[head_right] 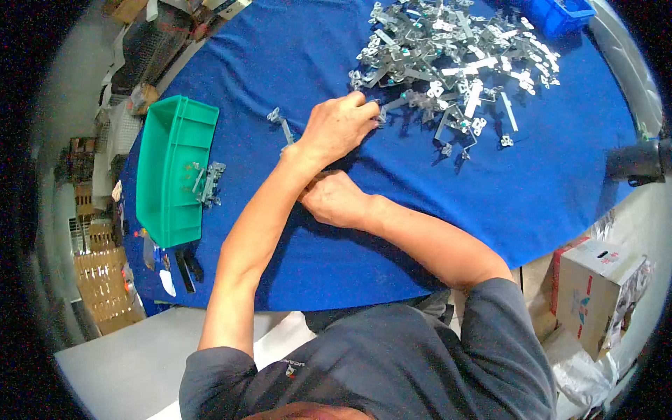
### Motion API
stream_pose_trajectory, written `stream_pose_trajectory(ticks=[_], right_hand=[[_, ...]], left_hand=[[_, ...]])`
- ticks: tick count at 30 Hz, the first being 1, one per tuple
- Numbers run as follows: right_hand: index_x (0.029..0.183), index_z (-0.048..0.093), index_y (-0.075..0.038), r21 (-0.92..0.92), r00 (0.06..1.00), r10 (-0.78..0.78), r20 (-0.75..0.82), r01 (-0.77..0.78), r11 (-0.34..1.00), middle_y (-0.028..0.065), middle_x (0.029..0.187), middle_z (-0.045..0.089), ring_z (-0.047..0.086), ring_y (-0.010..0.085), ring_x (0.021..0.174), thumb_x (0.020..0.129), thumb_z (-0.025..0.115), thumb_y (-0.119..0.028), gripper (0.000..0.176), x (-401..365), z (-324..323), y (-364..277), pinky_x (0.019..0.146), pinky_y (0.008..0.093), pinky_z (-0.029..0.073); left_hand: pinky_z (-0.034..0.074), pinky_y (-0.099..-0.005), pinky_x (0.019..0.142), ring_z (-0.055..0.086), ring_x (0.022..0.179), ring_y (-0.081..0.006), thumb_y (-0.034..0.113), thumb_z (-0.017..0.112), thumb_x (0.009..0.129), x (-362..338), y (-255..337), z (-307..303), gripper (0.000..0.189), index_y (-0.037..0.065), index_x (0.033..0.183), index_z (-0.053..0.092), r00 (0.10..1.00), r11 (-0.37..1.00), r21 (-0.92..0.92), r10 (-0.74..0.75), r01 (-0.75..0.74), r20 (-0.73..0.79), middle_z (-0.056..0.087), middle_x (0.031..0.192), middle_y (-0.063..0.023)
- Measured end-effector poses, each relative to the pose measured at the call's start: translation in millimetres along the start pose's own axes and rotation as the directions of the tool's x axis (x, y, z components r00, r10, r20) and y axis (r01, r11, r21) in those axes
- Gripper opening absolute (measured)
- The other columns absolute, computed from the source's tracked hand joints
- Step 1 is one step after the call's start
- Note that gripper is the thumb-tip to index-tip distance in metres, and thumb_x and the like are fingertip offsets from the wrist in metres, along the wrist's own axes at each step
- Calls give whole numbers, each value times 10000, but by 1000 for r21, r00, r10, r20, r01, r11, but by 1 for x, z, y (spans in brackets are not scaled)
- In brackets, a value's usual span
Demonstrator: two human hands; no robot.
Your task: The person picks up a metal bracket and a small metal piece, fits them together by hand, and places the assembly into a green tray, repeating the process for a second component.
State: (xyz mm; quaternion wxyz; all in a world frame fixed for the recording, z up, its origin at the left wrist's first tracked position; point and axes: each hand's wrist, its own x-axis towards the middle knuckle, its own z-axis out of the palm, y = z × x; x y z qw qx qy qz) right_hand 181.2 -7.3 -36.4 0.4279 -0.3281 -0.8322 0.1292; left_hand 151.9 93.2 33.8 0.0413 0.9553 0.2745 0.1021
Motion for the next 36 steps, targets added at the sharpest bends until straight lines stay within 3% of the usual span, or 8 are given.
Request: stream_pose_trajectory(ticks=[3, 5, 7, 13, 18, 25, 29, 36], right_hand=[[958, 681, -21, 17, 997, -16, 71, 14, 1000, 189, 856, 681, 681, 353, 733, 810, 596, -95, 186, -6, 7, 3, 622, 492, 535], [968, 673, -33, 54, 998, -48, -41, 50, 997, 182, 862, 683, 676, 355, 716, 812, 595, -98, 186, 1, 5, 3, 604, 490, 534], [984, 659, -35, 23, 988, 50, 143, -54, 998, 169, 861, 681, 677, 352, 726, 810, 598, -102, 197, 1, -9, -5, 601, 485, 535], [834, 543, -54, 5, 990, 50, 135, -51, 999, 123, 783, 581, 643, 311, 709, 837, 623, -100, 93, 8, -20, -11, 622, 438, 533], [839, 538, -57, 3, 988, 68, 140, -69, 998, 119, 775, 569, 639, 313, 711, 861, 631, -114, 111, 8, -21, -12, 623, 440, 533], [838, 532, -49, 16, 987, 80, 138, -83, 996, 124, 777, 571, 640, 316, 712, 874, 622, -113, 116, 9, -22, -12, 626, 443, 528], [846, 536, -49, 32, 990, 67, 123, -71, 997, 126, 780, 574, 640, 326, 716, 882, 621, -124, 119, 9, -22, -11, 625, 454, 524], [844, 533, -56, 16, 989, 25, 147, -28, 999, 111, 778, 548, 617, 312, 695, 863, 658, -131, 148, 7, -20, -11, 615, 443, 509]], left_hand=[[569, -474, 620, 684, 747, -350, 194, 703, 873, -17, -1, 4, 121, 103, 899, 628, 1000, 997, -73, 23, -23, -2, 622, 852, -116], [563, -477, 645, 674, 755, -369, 149, 692, 876, -34, -4, -10, 85, 89, 888, 634, 999, 991, -131, -18, 14, -28, 608, 803, -130], [555, -467, 655, 671, 753, -374, 136, 706, 872, -53, -9, -27, 84, 80, 898, 650, 988, 984, -169, -86, 64, -126, 609, 789, -135], [547, -463, 667, 673, 782, -373, 136, 715, 878, -100, -42, -44, 95, 51, 885, 675, 859, 921, -68, -383, 384, -339, 658, 856, -152], [556, -503, 746, 688, 863, -401, 124, 680, 896, -115, -39, -36, 228, 68, 1116, 664, 863, 875, -12, -481, 485, -155, 691, 943, -172], [568, -550, 789, 714, 904, -431, 240, 648, 886, -128, -52, -54, 316, 95, 1167, 650, 662, 663, 72, -724, 745, -193, 738, 1061, -175], [553, -565, 858, 707, 955, -436, 277, 634, 883, -136, -88, -35, 449, 157, 1315, 660, 767, 758, 115, -634, 642, -96, 739, 1034, -211], [553, -556, 896, 684, 1023, -469, 446, 677, 876, -93, -79, -42, 525, 188, 1332, 656, 760, 792, 1, -587, 611, 279, 720, 1082, -262]])
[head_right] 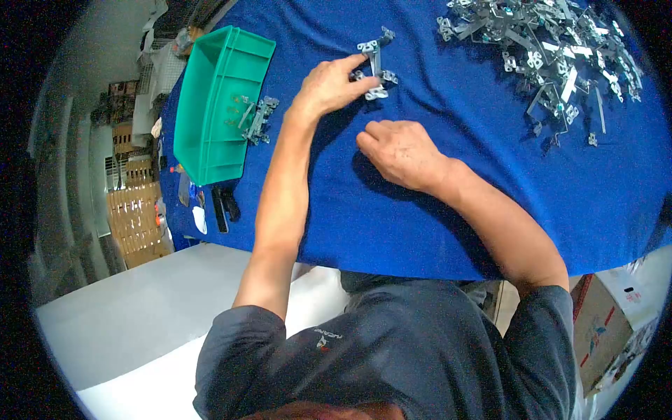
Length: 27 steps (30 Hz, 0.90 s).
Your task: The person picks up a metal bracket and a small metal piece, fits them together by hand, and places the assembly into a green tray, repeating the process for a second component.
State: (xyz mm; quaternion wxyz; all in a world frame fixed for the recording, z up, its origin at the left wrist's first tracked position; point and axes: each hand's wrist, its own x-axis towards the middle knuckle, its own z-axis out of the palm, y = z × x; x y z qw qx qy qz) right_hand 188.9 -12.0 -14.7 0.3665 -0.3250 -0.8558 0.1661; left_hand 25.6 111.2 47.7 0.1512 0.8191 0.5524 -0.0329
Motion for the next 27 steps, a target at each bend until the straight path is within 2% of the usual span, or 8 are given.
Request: stream_pose_trajectory(ticks=[2, 6, 9, 10, 14, 17, 21, 27], right_hand=[[818, 527, -65, -10, 998, -62, 3, 62, 998, 109, 772, 564, 634, 305, 685, 843, 635, -131, 129, 0, -2, -1, 602, 441, 523], [815, 517, -68, 47, 998, -49, -25, 50, 998, 102, 760, 551, 630, 297, 663, 865, 643, -142, 155, 0, -2, 0, 594, 436, 520], [820, 512, -67, 89, 999, 19, -36, -16, 996, 106, 756, 546, 637, 306, 675, 886, 645, -147, 168, 0, -4, -1, 596, 442, 522], [865, 552, -54, 120, 997, 71, -7, -70, 990, 121, 780, 564, 643, 330, 696, 902, 657, -151, 148, 0, -6, -1, 606, 456, 526], [967, 633, -38, 327, 972, 231, -45, -204, 923, 142, 830, 614, 653, 358, 747, 926, 671, -141, 118, 1, -11, 3, 635, 462, 517], [961, 649, -18, 428, 957, 280, -72, -224, 876, 157, 828, 627, 649, 346, 755, 937, 659, -118, 103, 6, -14, 7, 660, 443, 511], [982, 676, 4, 453, 925, 379, -29, -326, 830, 166, 834, 654, 653, 316, 754, 954, 655, -114, 123, 9, -19, 3, 684, 418, 513], [1061, 697, 7, 517, 868, 496, 12, -430, 740, 153, 817, 652, 646, 250, 714, 979, 651, -123, 160, 9, -17, 4, 652, 378, 495]], left_hand=[[548, -569, 895, 679, 1004, -496, 451, 701, 862, 5, 14, 13, 529, 111, 1265, 663, 1000, 999, -25, 19, -19, -21, 717, 1053, -287], [544, -539, 798, 707, 924, -444, 375, 728, 828, -6, 35, 7, 502, 27, 1184, 660, 996, 970, -231, 83, -71, 41, 726, 997, -260], [544, -486, 744, 714, 835, -409, 323, 773, 795, -22, 9, 28, 486, 9, 1148, 659, 977, 904, -414, 24, -111, -211, 726, 941, -233], [547, -385, 694, 714, 756, -279, 198, 800, 802, -29, 2, 32, 406, 0, 1130, 665, 971, 871, -478, -5, -112, -238, 741, 900, -169], [512, -231, 732, 647, 786, -98, 15, 741, 898, -59, -8, 43, 265, -15, 1157, 691, 952, 484, -858, -147, -169, -270, 749, 985, -86], [501, -221, 692, 628, 768, -76, 52, 757, 909, -81, -2, 42, 310, -30, 1202, 692, 932, 217, -954, -253, -209, -261, 728, 915, -55], [484, -217, 671, 567, 699, -64, 89, 701, 958, -92, -4, 63, 329, -24, 1267, 685, 940, 6, -971, -250, -240, -234, 733, 976, -82], [463, -210, 615, 578, 714, -64, 179, 673, 1010, -99, 1, 70, 429, -1, 1385, 566, 967, -60, -984, -203, -167, -151, 720, 983, -71]])
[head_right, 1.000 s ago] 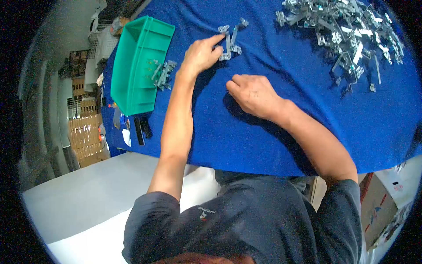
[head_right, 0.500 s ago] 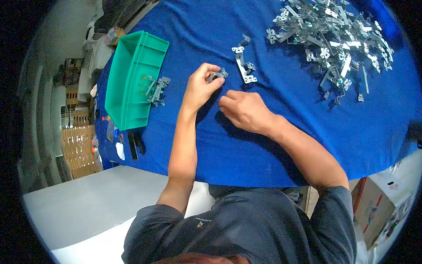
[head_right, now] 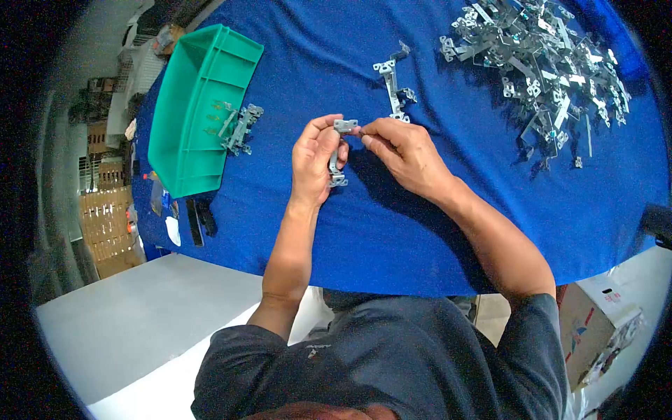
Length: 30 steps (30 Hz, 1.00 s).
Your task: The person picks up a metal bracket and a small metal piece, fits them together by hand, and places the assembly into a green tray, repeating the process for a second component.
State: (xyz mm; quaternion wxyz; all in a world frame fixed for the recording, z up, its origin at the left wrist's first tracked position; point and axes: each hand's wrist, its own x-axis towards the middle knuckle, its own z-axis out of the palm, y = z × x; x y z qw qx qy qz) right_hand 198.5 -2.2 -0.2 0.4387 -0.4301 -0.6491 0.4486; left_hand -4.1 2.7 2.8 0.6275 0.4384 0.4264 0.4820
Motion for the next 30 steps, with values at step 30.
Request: stream_pose_trajectory(ticks=[30], right_hand=[[1098, 700, 9, 191, 983, 185, 4, -183, 964, 36, 761, 635, 549, 78, 653, 1006, 654, -164, 201, -7, 9, -2, 580, 272, 459]], left_hand=[[434, -200, 493, 544, 625, -48, 175, 697, 1001, -6, -8, 2, 333, -47, 1250, 685, 983, 992, 62, 116, -108, -143, 706, 909, -83]])
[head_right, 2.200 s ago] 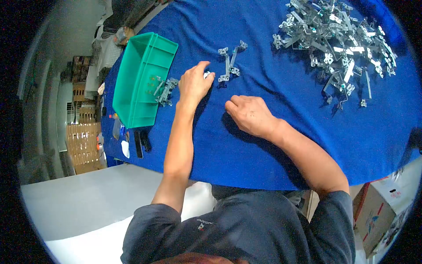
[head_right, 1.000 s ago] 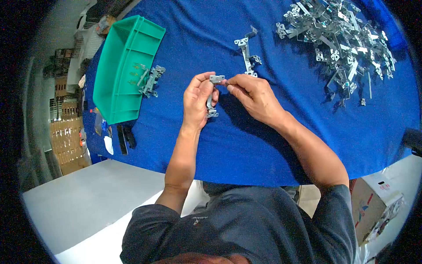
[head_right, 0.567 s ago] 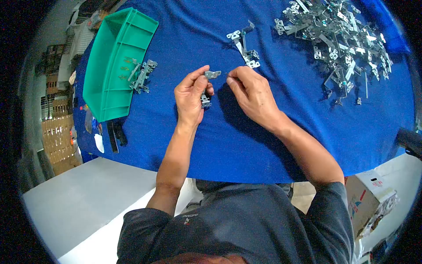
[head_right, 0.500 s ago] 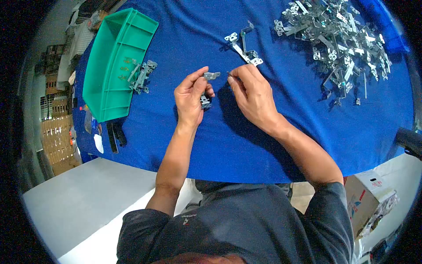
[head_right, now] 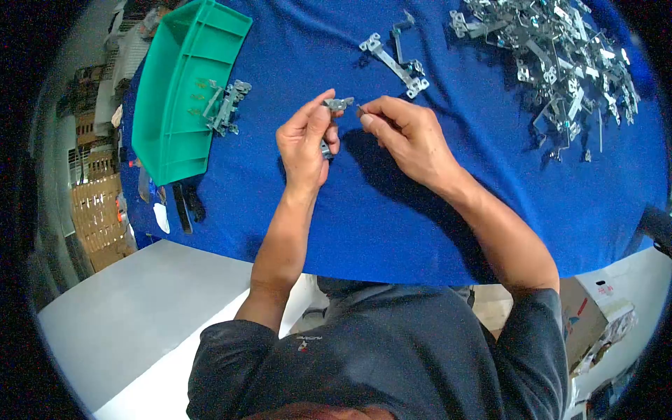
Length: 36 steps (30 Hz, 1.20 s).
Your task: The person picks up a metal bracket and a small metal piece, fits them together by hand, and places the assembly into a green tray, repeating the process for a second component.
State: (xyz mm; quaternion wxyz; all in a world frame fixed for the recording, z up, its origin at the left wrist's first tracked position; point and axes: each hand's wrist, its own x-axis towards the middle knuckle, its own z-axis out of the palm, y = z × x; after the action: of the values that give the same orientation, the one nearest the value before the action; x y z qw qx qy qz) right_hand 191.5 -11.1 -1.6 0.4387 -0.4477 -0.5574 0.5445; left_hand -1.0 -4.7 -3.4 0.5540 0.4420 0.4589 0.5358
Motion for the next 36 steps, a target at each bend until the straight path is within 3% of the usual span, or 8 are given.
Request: stream_pose_trajectory(ticks=[9, 15, 21, 24, 27, 29, 34, 36], right_hand=[[1092, 695, 12, -74, 1000, -21, 21, 22, 997, 61, 739, 634, 558, 102, 632, 1002, 648, -160, 200, 4, -3, 4, 568, 296, 453], [1074, 685, 18, -148, 997, -75, 17, 77, 986, 93, 768, 642, 564, 124, 625, 983, 657, -130, 176, 5, -3, 5, 570, 320, 455], [1106, 665, 7, -148, 999, 7, 34, -2, 989, 74, 756, 629, 597, 111, 649, 985, 655, -107, 166, 4, -3, -1, 572, 303, 482], [1154, 664, -6, -82, 994, 92, 53, -88, 993, 45, 775, 629, 606, 99, 665, 1003, 639, -118, 190, 6, -6, -4, 585, 282, 505], [1180, 667, -4, 79, 985, 134, 112, -143, 987, 21, 803, 630, 604, 91, 673, 1024, 620, -156, 222, 10, -12, -3, 601, 265, 520], [1189, 670, 0, 206, 972, 167, 167, -200, 958, 12, 816, 629, 603, 89, 674, 1037, 607, -186, 249, 13, -18, -1, 612, 256, 526], [1145, 677, -1, 58, 971, 157, 181, -170, 984, 7, 824, 626, 569, 60, 667, 1050, 596, -225, 256, 12, -19, -3, 591, 227, 493], [1129, 678, -6, 100, 977, 158, 143, -173, 980, 9, 833, 632, 553, 52, 659, 1049, 598, -224, 245, 11, -18, -2, 572, 219, 476]], left_hand=[[428, -208, 468, 538, 616, -55, 175, 706, 990, 1, -1, -2, 335, -32, 1253, 689, 998, 998, 51, -35, 32, 47, 706, 929, -82], [403, -198, 560, 528, 669, -43, 87, 778, 914, 5, 3, -10, 281, 20, 1186, 753, 957, 896, 342, 244, -284, 155, 661, 877, -5], [420, -223, 590, 525, 687, -45, 57, 799, 875, 6, 4, -11, 302, 29, 1173, 761, 922, 819, 425, 326, -386, 208, 652, 859, -2], [436, -216, 646, 542, 735, -58, 46, 773, 896, 4, 10, -9, 280, 4, 1171, 747, 928, 799, 479, 270, -365, 257, 660, 911, -11], [448, -210, 658, 563, 749, -60, 32, 789, 873, 3, 2, -8, 248, 4, 1117, 752, 962, 905, 337, 207, -258, 179, 675, 919, -15], [450, -205, 660, 569, 751, -57, 26, 801, 859, 3, 4, -7, 248, 8, 1101, 751, 960, 902, 347, 199, -258, 198, 686, 921, -17], [408, -214, 551, 521, 633, -43, 86, 855, 811, 6, 1, -10, 247, 29, 1036, 768, 916, 844, 377, 289, -382, 280, 687, 828, -3], [401, -209, 541, 516, 630, -37, 85, 855, 810, 6, 1, -11, 250, 33, 1039, 770, 898, 822, 389, 302, -416, 321, 688, 829, -1]])
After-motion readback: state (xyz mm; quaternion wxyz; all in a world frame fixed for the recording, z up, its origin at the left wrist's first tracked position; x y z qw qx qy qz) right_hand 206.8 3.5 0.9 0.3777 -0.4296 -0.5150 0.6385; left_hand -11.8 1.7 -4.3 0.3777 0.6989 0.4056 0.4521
